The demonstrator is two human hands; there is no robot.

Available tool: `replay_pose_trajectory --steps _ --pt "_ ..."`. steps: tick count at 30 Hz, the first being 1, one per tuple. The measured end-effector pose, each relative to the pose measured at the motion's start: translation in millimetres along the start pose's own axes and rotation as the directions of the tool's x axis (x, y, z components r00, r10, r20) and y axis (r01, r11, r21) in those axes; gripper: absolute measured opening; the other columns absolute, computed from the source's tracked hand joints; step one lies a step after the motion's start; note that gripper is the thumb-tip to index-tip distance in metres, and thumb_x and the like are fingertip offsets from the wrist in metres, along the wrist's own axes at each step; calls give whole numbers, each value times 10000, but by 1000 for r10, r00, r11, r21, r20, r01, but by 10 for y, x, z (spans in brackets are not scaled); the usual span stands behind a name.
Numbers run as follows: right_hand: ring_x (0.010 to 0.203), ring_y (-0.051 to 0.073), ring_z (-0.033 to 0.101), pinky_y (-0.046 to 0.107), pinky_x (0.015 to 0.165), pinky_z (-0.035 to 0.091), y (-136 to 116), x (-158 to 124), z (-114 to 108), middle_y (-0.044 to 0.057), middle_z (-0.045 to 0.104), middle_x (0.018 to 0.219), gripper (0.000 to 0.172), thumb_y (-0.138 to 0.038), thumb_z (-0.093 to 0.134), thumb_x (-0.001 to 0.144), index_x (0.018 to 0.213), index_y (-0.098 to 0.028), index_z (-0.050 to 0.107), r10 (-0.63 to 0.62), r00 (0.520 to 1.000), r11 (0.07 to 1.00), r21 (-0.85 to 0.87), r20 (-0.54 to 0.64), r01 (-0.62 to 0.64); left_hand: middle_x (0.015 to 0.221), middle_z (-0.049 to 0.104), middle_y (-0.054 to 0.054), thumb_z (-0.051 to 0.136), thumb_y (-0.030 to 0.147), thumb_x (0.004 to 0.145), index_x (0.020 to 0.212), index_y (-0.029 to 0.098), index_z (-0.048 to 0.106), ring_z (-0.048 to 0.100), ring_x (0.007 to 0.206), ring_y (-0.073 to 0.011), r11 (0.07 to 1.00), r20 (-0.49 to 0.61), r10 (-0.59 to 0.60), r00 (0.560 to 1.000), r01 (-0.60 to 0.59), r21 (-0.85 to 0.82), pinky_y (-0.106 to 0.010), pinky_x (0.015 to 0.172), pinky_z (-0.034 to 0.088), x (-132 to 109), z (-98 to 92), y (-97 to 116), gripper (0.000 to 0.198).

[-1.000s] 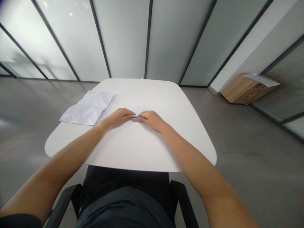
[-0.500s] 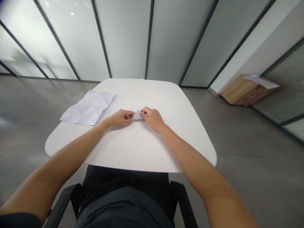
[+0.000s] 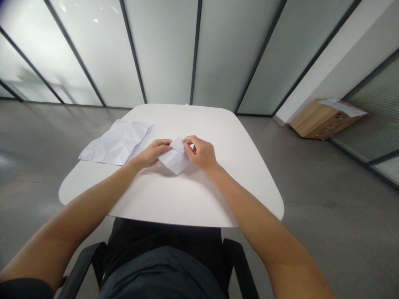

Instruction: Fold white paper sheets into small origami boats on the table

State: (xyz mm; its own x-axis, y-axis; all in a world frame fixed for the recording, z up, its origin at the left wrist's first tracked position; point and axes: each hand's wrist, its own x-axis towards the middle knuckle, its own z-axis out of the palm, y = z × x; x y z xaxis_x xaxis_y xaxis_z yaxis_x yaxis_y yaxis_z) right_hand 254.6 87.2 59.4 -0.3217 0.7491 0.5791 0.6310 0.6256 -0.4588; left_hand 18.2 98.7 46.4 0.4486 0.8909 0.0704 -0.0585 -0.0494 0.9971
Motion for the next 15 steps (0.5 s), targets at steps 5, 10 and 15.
replay_pose_trajectory --steps 5,10,15 --pt "901 242 672 357 871 520 35 30 33 61 758 941 226 -310 557 999 1126 -238 730 19 1000 1000 1 18 -19 979 760 -93 658 351 826 1192 140 762 662 763 -163 994 46 -78 996 74 82 -260 675 502 -9 -23 20 435" --pt "912 244 682 369 885 510 236 38 232 41 778 918 210 -256 628 971 1136 -250 758 89 971 996 -21 220 -87 981 768 -60 599 404 901 1162 164 776 671 828 -197 834 27 -49 998 26 551 -281 700 505 3 -105 -52 397" --pt "1005 245 704 374 929 515 272 17 308 75 796 1112 280 -246 659 971 1235 -235 754 85 948 996 -39 306 -76 1057 788 -58 577 357 903 1136 189 778 695 919 -224 619 -63 42 997 24 785 -315 826 517 50 -131 -98 351"
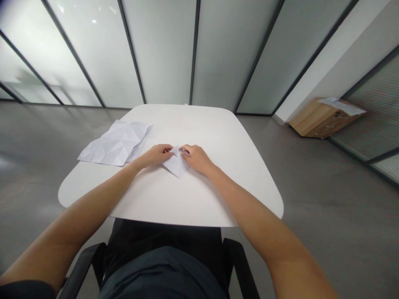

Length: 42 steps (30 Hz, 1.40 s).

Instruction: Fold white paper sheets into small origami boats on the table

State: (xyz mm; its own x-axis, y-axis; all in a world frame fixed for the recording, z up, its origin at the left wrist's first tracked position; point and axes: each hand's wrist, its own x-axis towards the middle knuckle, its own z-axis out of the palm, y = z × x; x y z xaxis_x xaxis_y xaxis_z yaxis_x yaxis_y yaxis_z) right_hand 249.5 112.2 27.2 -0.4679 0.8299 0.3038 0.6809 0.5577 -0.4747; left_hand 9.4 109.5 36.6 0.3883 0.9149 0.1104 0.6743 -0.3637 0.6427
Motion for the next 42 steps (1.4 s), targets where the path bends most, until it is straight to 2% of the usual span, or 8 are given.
replay_pose_trajectory --steps 7,12,16,21,25,30,36,42 --pt "1096 285 725 427 975 532 -54 -20 3 108 787 1195 443 -376 783 925 1334 -243 676 -26 999 1000 7 41 26 958 754 -58 611 505 917 1043 165 713 664 833 -195 972 7 -42 999 42 -229 -276 674 491 16 38 -50 377" --pt "1128 294 742 429 980 545 -85 -26 -12 109 795 1209 448 -362 782 926 1336 -248 643 7 999 998 55 48 -9 903 719 -40 619 565 923 1023 167 674 620 754 -165 936 33 -34 999 44 -349 -263 626 451 25 62 -52 414" --pt "1159 283 743 411 994 541 -93 -41 -21 110 784 1264 415 -324 675 984 1387 -245 606 8 999 995 98 43 -12 885 699 -35 620 552 925 995 163 681 612 784 -172 956 -3 -30 1000 28 -293 -267 658 448 20 52 -52 399" --pt "1080 244 760 355 954 540 -93 -42 -7 81 800 1221 390 -314 520 1054 1432 -238 579 -19 999 987 158 33 14 917 717 -35 621 510 926 1130 172 686 629 805 -180 963 0 -39 999 38 -266 -268 673 444 17 41 -60 401" --pt "1010 250 758 340 904 534 -105 -34 4 79 810 1149 385 -328 468 1071 1411 -216 612 -26 1000 992 124 2 26 862 689 -29 617 541 928 1069 169 717 587 755 -166 977 -23 -5 1000 0 -215 -263 643 415 8 33 -30 410" --pt "1060 248 746 339 934 531 -132 -47 -3 78 800 1191 402 -332 482 1064 1416 -212 635 -54 999 985 161 -2 54 815 665 -17 641 473 900 1024 160 738 550 712 -144 982 -61 -14 998 2 -188 -256 618 380 0 34 -6 351" --pt "1170 228 721 353 1022 527 -144 -44 -8 46 773 1292 372 -351 452 1092 1317 -246 730 -130 991 963 238 -9 128 861 735 -26 678 433 845 1041 152 732 634 755 -167 959 -48 -29 998 14 -282 -253 635 431 21 61 -61 347" --pt "1026 227 745 359 952 565 -64 -12 33 38 808 1162 294 -284 609 1005 1248 -264 773 -110 991 967 223 -80 126 1072 777 -81 693 419 856 1143 136 736 706 957 -212 874 11 38 999 -28 -485 -286 814 528 36 76 -45 406"
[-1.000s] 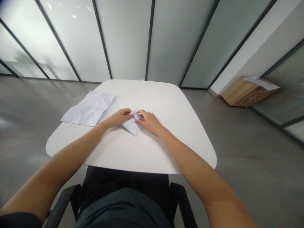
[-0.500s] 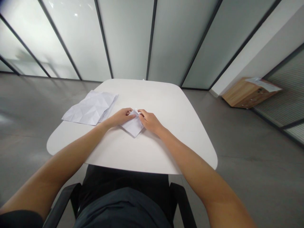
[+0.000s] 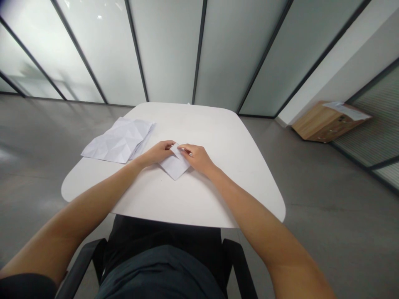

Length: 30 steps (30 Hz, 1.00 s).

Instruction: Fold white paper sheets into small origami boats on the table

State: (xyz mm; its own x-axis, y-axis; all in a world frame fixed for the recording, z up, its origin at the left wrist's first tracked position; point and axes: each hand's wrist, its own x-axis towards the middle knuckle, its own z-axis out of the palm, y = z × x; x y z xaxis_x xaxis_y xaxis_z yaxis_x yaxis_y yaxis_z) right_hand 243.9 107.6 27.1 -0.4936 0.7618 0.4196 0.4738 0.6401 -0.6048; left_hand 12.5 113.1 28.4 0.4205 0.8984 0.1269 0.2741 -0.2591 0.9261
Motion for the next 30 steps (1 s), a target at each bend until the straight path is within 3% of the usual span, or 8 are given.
replay_pose_trajectory --steps 6,10,15,21,24,30 --pt "931 222 735 359 889 566 -4 19 -15 56 814 1116 249 -277 630 965 1143 -240 801 19 999 1000 25 -30 -18 1059 776 -97 576 613 961 1217 133 743 683 872 -197 990 -6 -40 999 39 -134 -280 743 513 -19 15 32 569" --pt "858 216 721 356 852 553 -24 8 -13 37 804 960 197 -306 650 926 1077 -236 756 74 997 993 90 -38 -70 1023 776 -99 717 515 883 1234 121 733 681 840 -194 997 -2 -31 1000 31 -68 -264 693 499 -14 9 2 528" --pt "745 209 690 334 736 523 -6 3 -14 -4 768 828 260 -341 715 841 1060 -254 605 225 967 960 197 -122 -199 987 773 -86 686 502 896 1246 120 716 662 766 -170 995 2 -57 998 57 -87 -257 661 484 9 -2 -52 519" --pt "748 189 672 323 744 518 72 14 -33 16 774 871 287 -345 696 853 1114 -232 653 261 962 950 200 -79 -241 835 739 -23 677 436 890 1160 157 685 583 674 -127 996 -112 11 994 -1 89 -217 594 405 -2 -27 -33 389" --pt "742 179 658 309 724 522 113 8 -41 26 767 901 312 -339 694 853 1138 -212 697 238 971 960 161 -37 -229 815 734 -7 666 408 890 1148 178 644 585 670 -122 996 -169 8 986 8 94 -207 596 405 -9 -68 -13 347" --pt "579 151 606 252 506 461 115 22 -65 -16 721 791 361 -320 642 879 1226 -225 669 336 942 908 269 -6 -323 936 761 -3 658 398 916 1303 246 562 644 731 -128 998 -267 -11 964 25 49 -209 628 442 -17 -124 12 426"
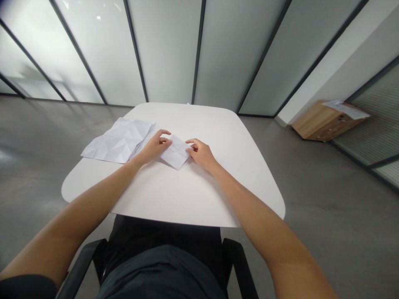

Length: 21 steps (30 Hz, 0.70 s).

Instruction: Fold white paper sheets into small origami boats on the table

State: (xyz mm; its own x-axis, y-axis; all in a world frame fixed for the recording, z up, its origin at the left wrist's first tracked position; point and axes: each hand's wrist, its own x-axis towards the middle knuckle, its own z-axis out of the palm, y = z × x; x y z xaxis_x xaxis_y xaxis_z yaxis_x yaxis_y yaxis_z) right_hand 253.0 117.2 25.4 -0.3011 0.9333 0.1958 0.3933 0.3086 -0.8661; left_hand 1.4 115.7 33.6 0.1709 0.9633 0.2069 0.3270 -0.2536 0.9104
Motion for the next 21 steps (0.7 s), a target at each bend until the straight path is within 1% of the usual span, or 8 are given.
replay_pose_trajectory --steps 2,4,8,11,14,16,18,21 --pt "557 146 605 240 491 463 16 10 -15 -30 703 751 361 -290 643 877 1232 -228 661 18 998 1000 1 -52 -18 1014 772 -24 653 399 928 1292 243 585 666 781 -137 998 13 12 1000 -13 54 -220 653 461 9 -17 -21 402" --pt "553 143 617 239 502 482 51 19 -33 -27 700 740 317 -253 635 887 1200 -218 675 33 996 999 -30 -81 -35 1077 780 -43 657 352 921 1257 228 624 686 818 -147 986 47 30 998 -37 161 -235 684 479 24 -48 -63 360" --pt "584 141 664 259 554 531 121 25 -51 26 754 887 269 -181 623 904 1156 -192 713 41 997 992 -114 -65 -49 1142 794 -42 665 243 885 1199 222 690 725 852 -155 926 122 77 990 -116 358 -267 794 520 56 -128 -159 316" --pt "617 140 682 285 618 560 127 20 -53 60 775 1043 267 -162 644 903 1152 -194 732 -10 998 976 -218 -68 -5 1137 800 -45 679 319 902 1188 228 730 740 876 -177 901 147 81 986 -136 411 -291 841 538 63 -156 -181 304" --pt "749 170 705 333 798 578 109 17 -65 81 770 1117 239 -142 678 885 1107 -193 749 -125 990 917 -388 -65 90 1155 796 -59 753 408 852 1229 228 742 738 912 -210 879 188 57 981 -138 457 -312 874 548 54 -145 -139 418" --pt "862 198 704 358 911 549 99 16 -81 93 759 1121 211 -134 699 874 1071 -185 755 -189 981 855 -499 -45 142 1192 783 -80 791 407 810 1275 215 734 731 927 -226 857 217 49 975 -153 492 -326 898 549 48 -129 -98 506" --pt "914 212 692 362 940 524 98 18 -96 96 750 1103 185 -134 707 876 1048 -182 754 -198 980 817 -556 -24 152 1211 770 -101 788 387 808 1277 197 737 723 930 -236 828 229 60 972 -177 532 -337 915 544 47 -118 -70 508" --pt "890 205 681 341 898 510 109 26 -111 70 755 1037 135 -142 717 882 1003 -196 740 -161 987 814 -567 -5 129 1157 770 -97 756 369 827 1182 196 761 713 908 -235 792 237 88 967 -213 572 -337 903 532 54 -116 -66 395"
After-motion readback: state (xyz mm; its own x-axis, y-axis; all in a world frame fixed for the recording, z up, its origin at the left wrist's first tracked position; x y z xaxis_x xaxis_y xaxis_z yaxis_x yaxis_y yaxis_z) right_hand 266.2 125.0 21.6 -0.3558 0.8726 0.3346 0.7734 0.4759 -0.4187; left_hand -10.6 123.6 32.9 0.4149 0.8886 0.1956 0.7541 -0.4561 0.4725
